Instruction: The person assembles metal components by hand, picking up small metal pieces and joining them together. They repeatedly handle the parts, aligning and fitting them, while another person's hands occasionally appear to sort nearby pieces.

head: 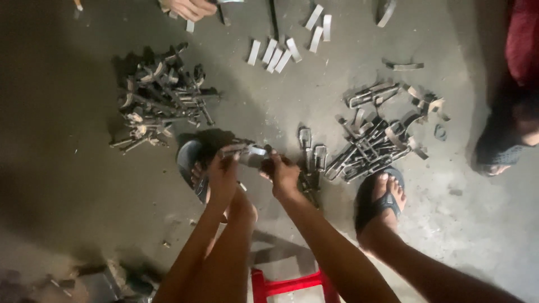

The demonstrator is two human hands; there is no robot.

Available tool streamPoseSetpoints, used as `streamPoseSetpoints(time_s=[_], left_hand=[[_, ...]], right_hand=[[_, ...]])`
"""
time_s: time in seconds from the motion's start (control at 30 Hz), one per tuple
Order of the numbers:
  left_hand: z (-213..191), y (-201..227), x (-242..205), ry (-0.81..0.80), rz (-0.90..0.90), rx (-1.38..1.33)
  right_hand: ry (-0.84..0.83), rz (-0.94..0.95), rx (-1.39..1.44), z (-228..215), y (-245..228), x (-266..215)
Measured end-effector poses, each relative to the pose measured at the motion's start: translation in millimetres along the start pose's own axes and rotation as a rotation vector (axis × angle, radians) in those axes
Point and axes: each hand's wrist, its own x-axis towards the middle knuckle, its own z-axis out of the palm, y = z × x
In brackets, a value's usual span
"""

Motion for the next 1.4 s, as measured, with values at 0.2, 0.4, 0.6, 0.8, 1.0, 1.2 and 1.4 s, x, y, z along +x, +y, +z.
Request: streamPoseSetpoints(time_s=[0.2, 0.4, 0.6, 0.8, 1.0, 1.2, 1.4], left_hand=[[1, -17, -2, -0.040, 0.103, -0.054], [-8, -43, 0, 0.013, 0.122, -0.072], [-9, -64, 7, 0.060, -0.004, -0.209], [-9, -60, 8, 0.032, -0.032, -0.158], [-12, -54, 10, -0.036, 0.147, 0.038], [-2, -29, 2, -0.056, 0.208, -0.111], [-3, -18, -1, -0.045, 0.173, -0.084]], right_hand=[[-0.032, -0.454, -0.573, -29, -34, 14], [0.096, -0.958, -0.824, 14, -112, 56], [0.112, -1.115, -0.837, 54, -146, 88], [0.166, -1.086, -0.908, 58, -145, 117], [0.145, -0.919, -0.643, 28, -126, 59], [-0.359, 0.083, -0.427, -22, -85, -23], [-0.714, 0.478, -0.129, -48, -18, 42]])
